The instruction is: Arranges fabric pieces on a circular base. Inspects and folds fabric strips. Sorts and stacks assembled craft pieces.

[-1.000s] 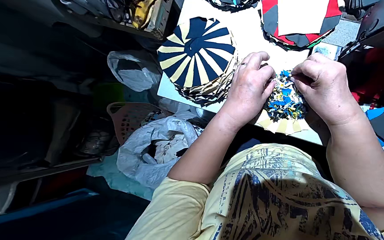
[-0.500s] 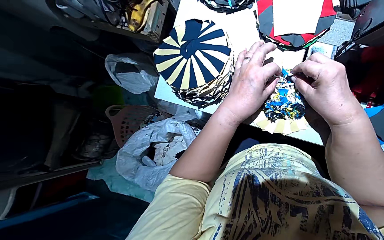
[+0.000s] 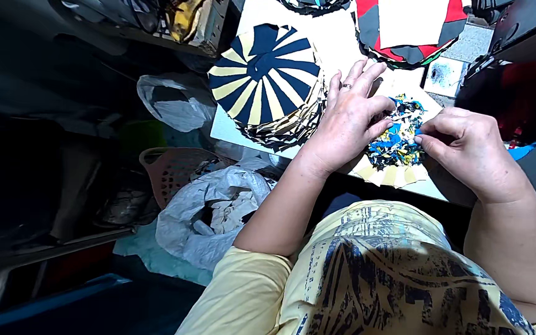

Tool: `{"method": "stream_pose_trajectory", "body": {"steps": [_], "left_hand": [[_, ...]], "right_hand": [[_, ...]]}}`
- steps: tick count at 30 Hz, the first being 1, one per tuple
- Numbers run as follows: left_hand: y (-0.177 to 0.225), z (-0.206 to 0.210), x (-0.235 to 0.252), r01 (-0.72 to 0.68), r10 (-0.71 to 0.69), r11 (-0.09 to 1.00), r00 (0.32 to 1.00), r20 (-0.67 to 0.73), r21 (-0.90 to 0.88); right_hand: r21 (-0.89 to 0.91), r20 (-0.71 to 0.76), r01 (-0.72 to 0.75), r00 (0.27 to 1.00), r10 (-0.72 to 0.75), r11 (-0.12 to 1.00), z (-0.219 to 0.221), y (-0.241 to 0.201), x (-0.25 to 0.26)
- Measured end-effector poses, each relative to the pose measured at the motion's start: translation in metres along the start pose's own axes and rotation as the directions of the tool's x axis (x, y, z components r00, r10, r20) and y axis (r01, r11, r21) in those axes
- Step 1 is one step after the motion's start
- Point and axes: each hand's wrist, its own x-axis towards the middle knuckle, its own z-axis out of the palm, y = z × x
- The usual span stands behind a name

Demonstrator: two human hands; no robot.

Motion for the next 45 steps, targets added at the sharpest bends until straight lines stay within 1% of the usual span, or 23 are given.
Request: {"method": "stream_pose_trajectory", "body": {"steps": [2,6,8,11,13,16,18,21,23,26,29,33,38,41,43,45], "left_hand": [[0.0,-0.001,-0.001,-0.012,0.012,1.0,1.0,-0.026,-0.019],[0.003,-0.006,-0.008,-0.054,0.044,0.989,0.996,-0.079,-0.134],[0.005,-0.007,-0.014,-0.069,0.054,0.981,0.995,-0.088,-0.182],[0.008,-0.006,-0.025,-0.072,0.06,0.979,0.996,-0.07,-0.192],[0.01,-0.004,-0.031,-0.073,0.063,0.98,0.996,-0.058,-0.187],[0.015,-0.002,-0.038,-0.064,0.06,0.984,0.998,-0.033,-0.168],[0.017,0.0,-0.041,-0.072,0.071,0.986,0.997,-0.015,-0.151],[0.021,0.003,-0.044,-0.08,0.082,0.986,0.997,0.008,-0.148],[0.019,0.006,-0.045,-0.085,0.085,0.987,0.996,-0.002,-0.139],[0.015,0.009,-0.046,-0.1,0.093,0.984,0.994,-0.053,-0.148],[0.016,0.009,-0.048,-0.111,0.095,0.979,0.99,-0.103,-0.17],[0.012,0.008,-0.052,-0.119,0.092,0.979,0.982,-0.167,-0.163],[0.008,0.005,-0.061,-0.065,0.055,0.995,0.99,-0.132,-0.074],[0.008,0.004,-0.065,-0.052,0.044,0.997,0.993,-0.108,-0.065],[0.009,0.004,-0.066,-0.054,0.046,0.996,0.993,-0.11,-0.067],[0.011,0.001,-0.067,-0.045,0.038,0.996,0.995,-0.096,-0.072]], "right_hand": [[-0.02,-0.045,-0.004,0.999,0.003,1.0,-0.003,0.002,-0.001],[-0.03,-0.145,-0.056,0.988,0.051,0.998,-0.008,0.003,0.001],[-0.034,-0.164,-0.086,0.983,0.079,0.996,-0.005,0.003,0.004],[-0.068,-0.105,-0.109,0.989,0.101,0.992,0.0,0.004,0.005],[-0.082,-0.095,-0.107,0.99,0.099,0.991,-0.001,0.001,0.004],[-0.067,-0.102,-0.053,0.994,0.046,0.996,-0.009,-0.003,-0.001],[-0.056,-0.063,-0.012,0.998,0.009,0.998,-0.011,-0.006,-0.003],[-0.08,-0.001,-0.024,1.0,0.024,0.996,-0.004,-0.005,-0.006],[-0.091,-0.014,-0.023,1.0,0.022,0.996,0.001,-0.003,-0.006],[-0.067,-0.089,-0.02,0.996,0.014,0.998,0.001,-0.002,-0.006],[-0.085,-0.143,-0.057,0.989,0.045,0.995,-0.001,-0.002,-0.004],[-0.16,-0.103,-0.105,0.991,0.089,0.982,0.005,-0.001,-0.002],[-0.197,-0.101,-0.09,0.992,0.071,0.976,0.003,-0.005,-0.002],[-0.204,-0.117,-0.08,0.991,0.057,0.976,0.0,-0.01,-0.004],[-0.175,-0.132,-0.031,0.991,0.008,0.984,-0.001,-0.016,-0.004],[-0.131,-0.084,0.047,0.995,-0.059,0.99,0.001,-0.026,-0.004]]}}
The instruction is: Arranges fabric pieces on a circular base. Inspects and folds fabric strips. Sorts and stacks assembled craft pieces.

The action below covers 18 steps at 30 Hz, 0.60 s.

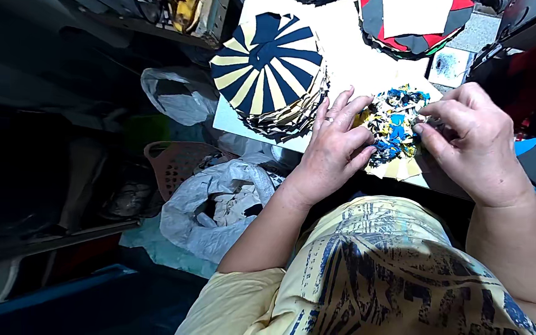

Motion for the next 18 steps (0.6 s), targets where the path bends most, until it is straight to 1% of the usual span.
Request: {"method": "stream_pose_trajectory", "body": {"steps": [3,7,10,14,18], "left_hand": [[0.0,-0.001,-0.001,0.007,-0.007,1.0,1.0,-0.017,-0.001],[0.004,-0.005,-0.004,0.028,-0.028,1.0,1.0,-0.012,-0.003],[0.008,-0.003,-0.008,0.011,-0.011,1.0,1.0,-0.021,-0.022],[0.013,0.003,-0.011,-0.039,0.04,0.999,0.999,0.025,-0.035],[0.014,0.013,-0.005,-0.075,0.076,0.996,0.997,0.032,-0.039]], "right_hand": [[0.019,0.093,0.101,0.99,-0.102,0.995,0.012,-0.012,0.002],[0.012,0.155,0.16,0.975,-0.16,0.987,0.023,-0.014,0.001],[0.066,0.15,0.16,0.974,-0.169,0.985,0.018,-0.009,-0.003],[0.141,0.149,0.121,0.979,-0.142,0.983,0.009,-0.005,-0.01],[0.101,0.152,0.13,0.978,-0.145,0.986,0.009,-0.005,-0.018]]}}
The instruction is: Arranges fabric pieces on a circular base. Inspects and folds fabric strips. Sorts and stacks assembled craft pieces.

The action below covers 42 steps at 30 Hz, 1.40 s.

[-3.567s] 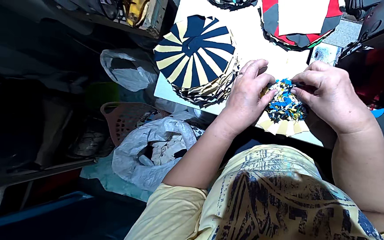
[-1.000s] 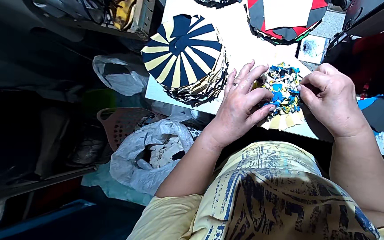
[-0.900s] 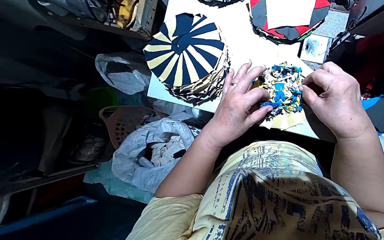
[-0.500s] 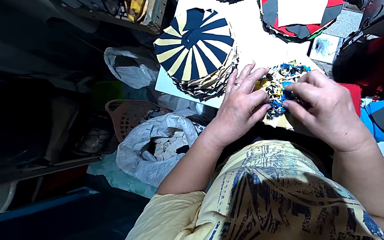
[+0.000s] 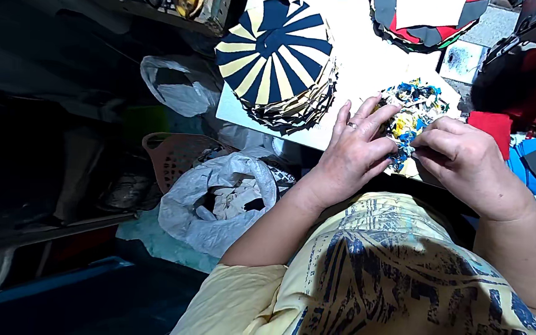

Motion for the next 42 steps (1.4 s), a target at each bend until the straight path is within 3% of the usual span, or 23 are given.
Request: {"method": "stream_pose_trajectory", "body": {"steps": [15,22,27,31,37,42], "left_hand": [[-0.012,-0.004,0.004,0.056,-0.053,0.997,0.997,-0.058,0.057],[-0.015,-0.005,0.001,0.067,-0.065,0.996,0.997,-0.038,0.06],[-0.017,-0.011,0.001,0.08,-0.074,0.993,0.995,-0.065,0.089],[-0.015,-0.017,0.002,0.104,-0.095,0.986,0.993,-0.073,0.131],[-0.013,-0.02,-0.001,0.118,-0.103,0.985,0.988,-0.111,0.129],[-0.012,-0.019,-0.006,0.136,-0.124,0.985,0.986,-0.116,0.103]], "right_hand": [[-0.042,0.0,-0.063,0.998,0.063,0.997,-0.007,-0.002,-0.002],[-0.089,0.012,0.031,0.999,-0.03,0.996,0.012,-0.01,0.011],[-0.099,-0.055,0.064,0.996,-0.069,0.993,0.017,-0.011,0.018],[-0.098,-0.014,0.079,0.997,-0.081,0.992,0.019,-0.011,0.021],[0.019,-0.074,0.017,0.997,-0.015,1.0,0.013,-0.008,0.024],[-0.054,-0.105,-0.06,0.993,0.054,0.997,0.018,-0.004,0.034]]}}
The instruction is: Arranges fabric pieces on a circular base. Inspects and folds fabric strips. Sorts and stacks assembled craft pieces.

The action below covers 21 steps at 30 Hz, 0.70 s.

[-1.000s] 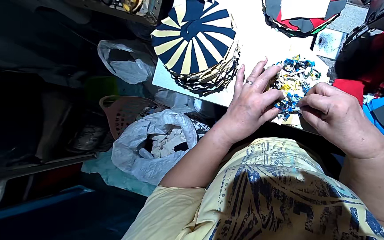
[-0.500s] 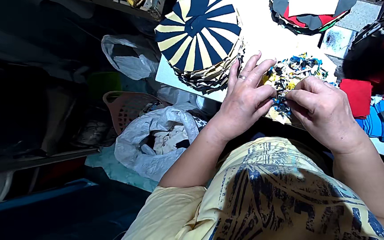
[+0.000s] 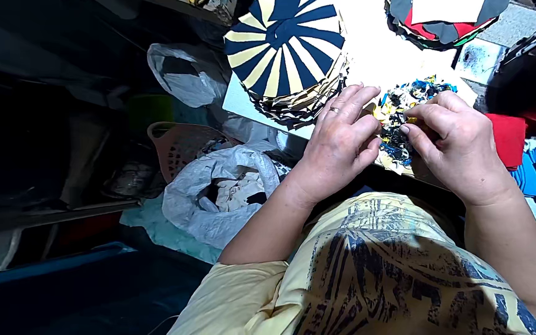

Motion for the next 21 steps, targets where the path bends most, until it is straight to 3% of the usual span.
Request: {"method": "stream_pose_trajectory", "body": {"steps": [6,12,16,21], "left_hand": [[0.0,0.007,0.008,0.014,-0.013,0.999,1.0,-0.025,0.034],[-0.002,0.009,0.016,0.053,-0.053,0.995,0.999,-0.008,0.081],[-0.002,0.009,0.018,0.041,-0.038,0.999,0.996,-0.076,0.035],[-0.002,0.013,0.02,0.007,-0.003,0.999,0.996,-0.084,0.041]], "right_hand": [[-0.075,0.062,0.012,0.998,-0.007,0.997,0.001,-0.004,0.013],[-0.068,0.008,-0.001,1.0,0.002,0.998,0.012,0.0,0.025],[-0.081,-0.018,0.002,1.0,-0.004,0.997,0.019,0.0,0.029],[0.07,0.045,0.015,0.999,-0.018,0.997,0.01,0.011,0.028]]}}
